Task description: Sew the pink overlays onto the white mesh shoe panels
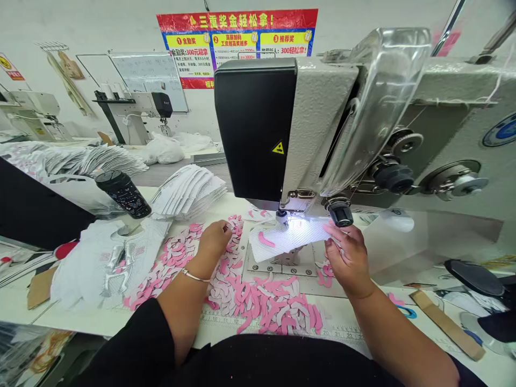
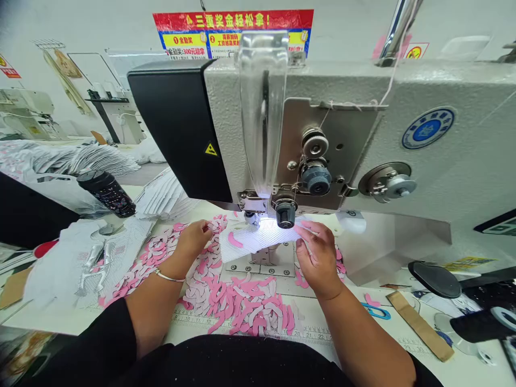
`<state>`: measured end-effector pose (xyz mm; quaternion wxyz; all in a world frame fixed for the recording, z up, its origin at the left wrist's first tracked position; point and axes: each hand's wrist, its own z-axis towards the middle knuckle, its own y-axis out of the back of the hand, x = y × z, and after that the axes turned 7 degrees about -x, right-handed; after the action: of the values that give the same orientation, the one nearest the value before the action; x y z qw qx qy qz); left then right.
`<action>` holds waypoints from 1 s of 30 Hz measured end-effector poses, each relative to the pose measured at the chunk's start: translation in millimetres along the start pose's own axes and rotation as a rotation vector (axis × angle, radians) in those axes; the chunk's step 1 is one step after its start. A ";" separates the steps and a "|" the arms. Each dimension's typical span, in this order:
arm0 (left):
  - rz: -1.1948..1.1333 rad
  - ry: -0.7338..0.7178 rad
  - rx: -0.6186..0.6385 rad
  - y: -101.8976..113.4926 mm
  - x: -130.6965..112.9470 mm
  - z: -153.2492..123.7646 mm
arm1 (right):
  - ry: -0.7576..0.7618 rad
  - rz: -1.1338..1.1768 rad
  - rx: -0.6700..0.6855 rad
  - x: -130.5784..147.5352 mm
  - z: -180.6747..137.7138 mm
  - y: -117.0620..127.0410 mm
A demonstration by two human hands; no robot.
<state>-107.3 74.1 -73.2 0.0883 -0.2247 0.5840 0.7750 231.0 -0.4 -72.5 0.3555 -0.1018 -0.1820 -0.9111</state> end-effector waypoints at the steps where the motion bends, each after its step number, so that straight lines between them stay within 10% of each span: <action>1: -0.035 -0.010 -0.043 10.6 -5.9 -8.1 | 0.031 -0.012 -0.024 6.5 1.3 3.4; 7: -0.498 -0.232 -0.259 68.5 -57.0 -97.0 | 0.349 0.228 0.187 68.2 6.7 14.6; 12: -0.816 -0.266 0.128 69.6 -85.1 -143.8 | 0.384 0.130 0.232 98.2 3.1 -1.4; 16: -1.016 -0.050 0.448 63.1 -86.7 -143.7 | 0.340 0.119 0.244 97.2 1.2 -2.0; 22: -1.011 -0.085 0.576 67.7 -84.5 -140.1 | 0.266 0.174 0.359 95.2 4.3 8.2; 30: -0.966 -0.154 0.347 82.3 -93.0 -118.5 | 0.155 0.332 0.364 85.5 25.5 11.0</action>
<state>-29.0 -51.0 14.3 0.5144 -0.3932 0.5256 0.5519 177.8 -49.8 -19.4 0.5257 0.0056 -0.2959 -0.7975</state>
